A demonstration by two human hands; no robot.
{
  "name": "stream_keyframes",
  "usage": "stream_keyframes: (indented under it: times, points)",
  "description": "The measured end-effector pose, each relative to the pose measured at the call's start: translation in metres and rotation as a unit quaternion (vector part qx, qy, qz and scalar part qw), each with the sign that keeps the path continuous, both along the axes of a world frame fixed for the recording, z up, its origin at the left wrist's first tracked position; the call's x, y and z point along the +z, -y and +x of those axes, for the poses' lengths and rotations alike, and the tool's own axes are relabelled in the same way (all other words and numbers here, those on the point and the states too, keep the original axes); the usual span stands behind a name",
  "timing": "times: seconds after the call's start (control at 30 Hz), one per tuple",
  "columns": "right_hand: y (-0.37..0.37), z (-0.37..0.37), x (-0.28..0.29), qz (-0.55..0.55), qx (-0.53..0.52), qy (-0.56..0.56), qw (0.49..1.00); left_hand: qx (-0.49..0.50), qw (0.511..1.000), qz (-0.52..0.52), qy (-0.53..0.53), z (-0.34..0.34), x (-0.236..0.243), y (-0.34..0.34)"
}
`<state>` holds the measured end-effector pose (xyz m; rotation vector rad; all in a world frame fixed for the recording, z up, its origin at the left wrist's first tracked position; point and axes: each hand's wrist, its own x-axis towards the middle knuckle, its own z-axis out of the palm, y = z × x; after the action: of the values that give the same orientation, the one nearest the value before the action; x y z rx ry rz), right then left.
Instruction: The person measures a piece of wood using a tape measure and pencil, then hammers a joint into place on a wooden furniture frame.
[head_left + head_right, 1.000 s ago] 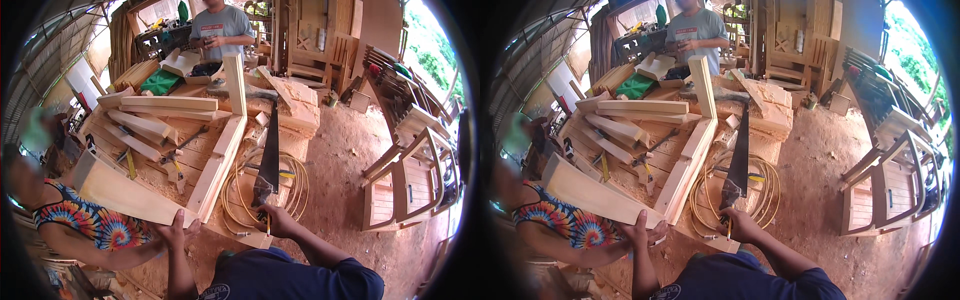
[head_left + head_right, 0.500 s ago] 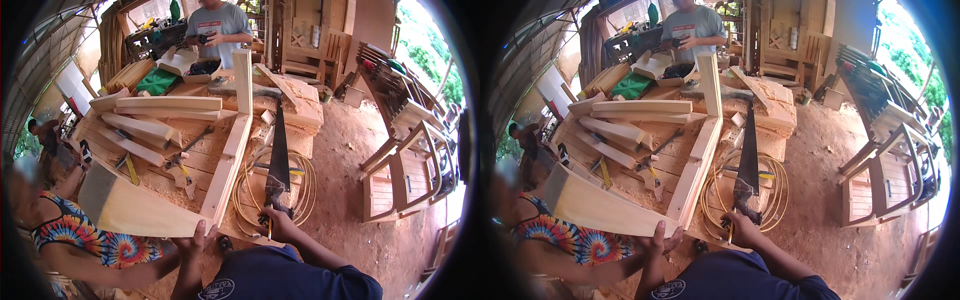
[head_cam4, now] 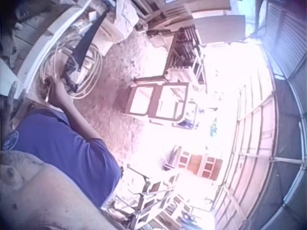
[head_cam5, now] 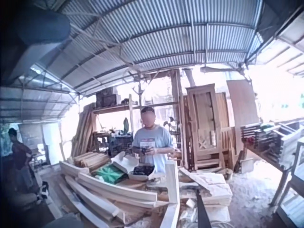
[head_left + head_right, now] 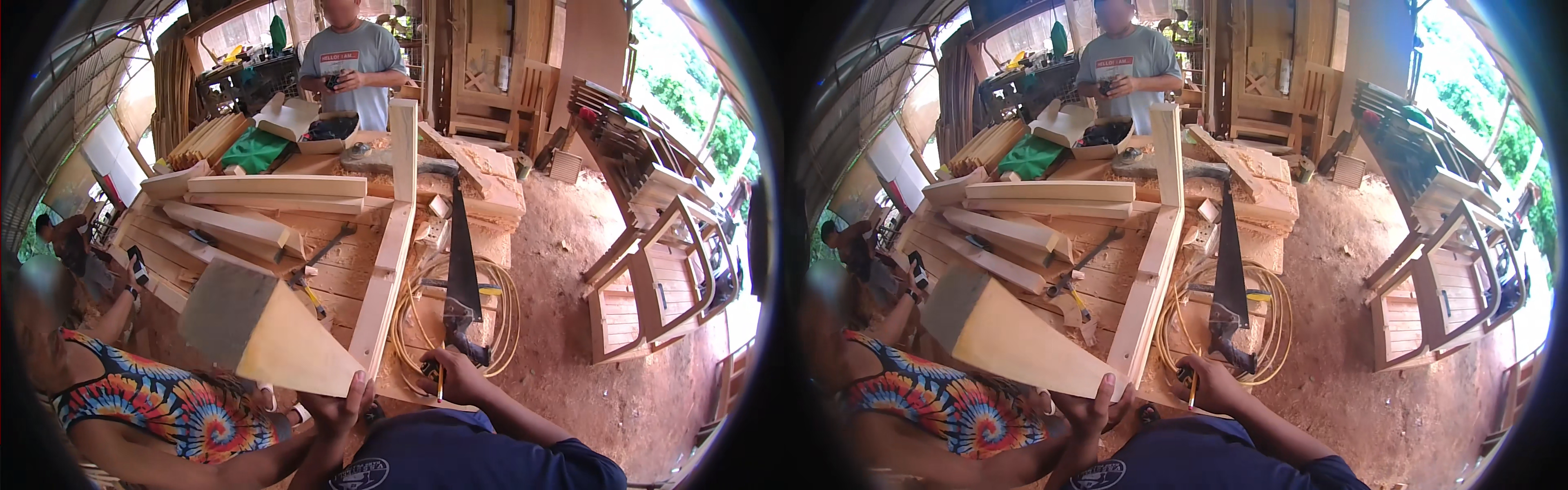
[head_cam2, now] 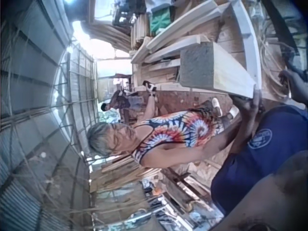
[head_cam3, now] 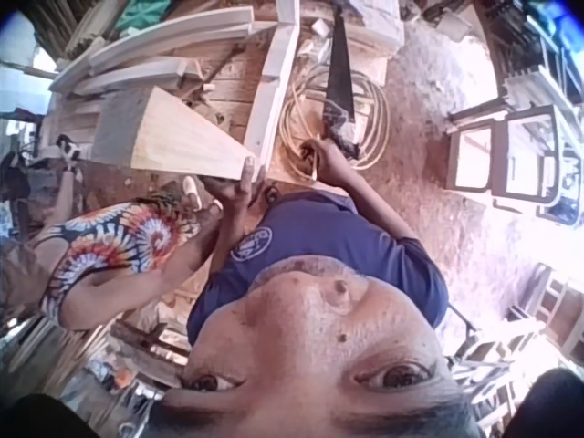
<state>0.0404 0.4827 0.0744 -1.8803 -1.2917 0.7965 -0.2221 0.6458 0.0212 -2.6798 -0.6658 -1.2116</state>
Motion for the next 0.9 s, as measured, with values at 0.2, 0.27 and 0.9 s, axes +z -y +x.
stream_keyframes:
  times: [0.2,0.27,0.9]
  points:
    - [0.025,0.018,-0.007,0.024,-0.051,0.008,0.998,-0.059,0.868,-0.414,0.269,0.044,0.051,0.014]
    - [0.032,0.022,-0.005,-0.013,-0.092,-0.006,0.996,-0.053,0.864,-0.430,0.256,0.047,0.055,0.017]
    - [0.047,0.066,-0.002,0.014,-0.183,-0.013,0.983,-0.026,0.955,-0.289,0.068,0.077,0.093,0.023]
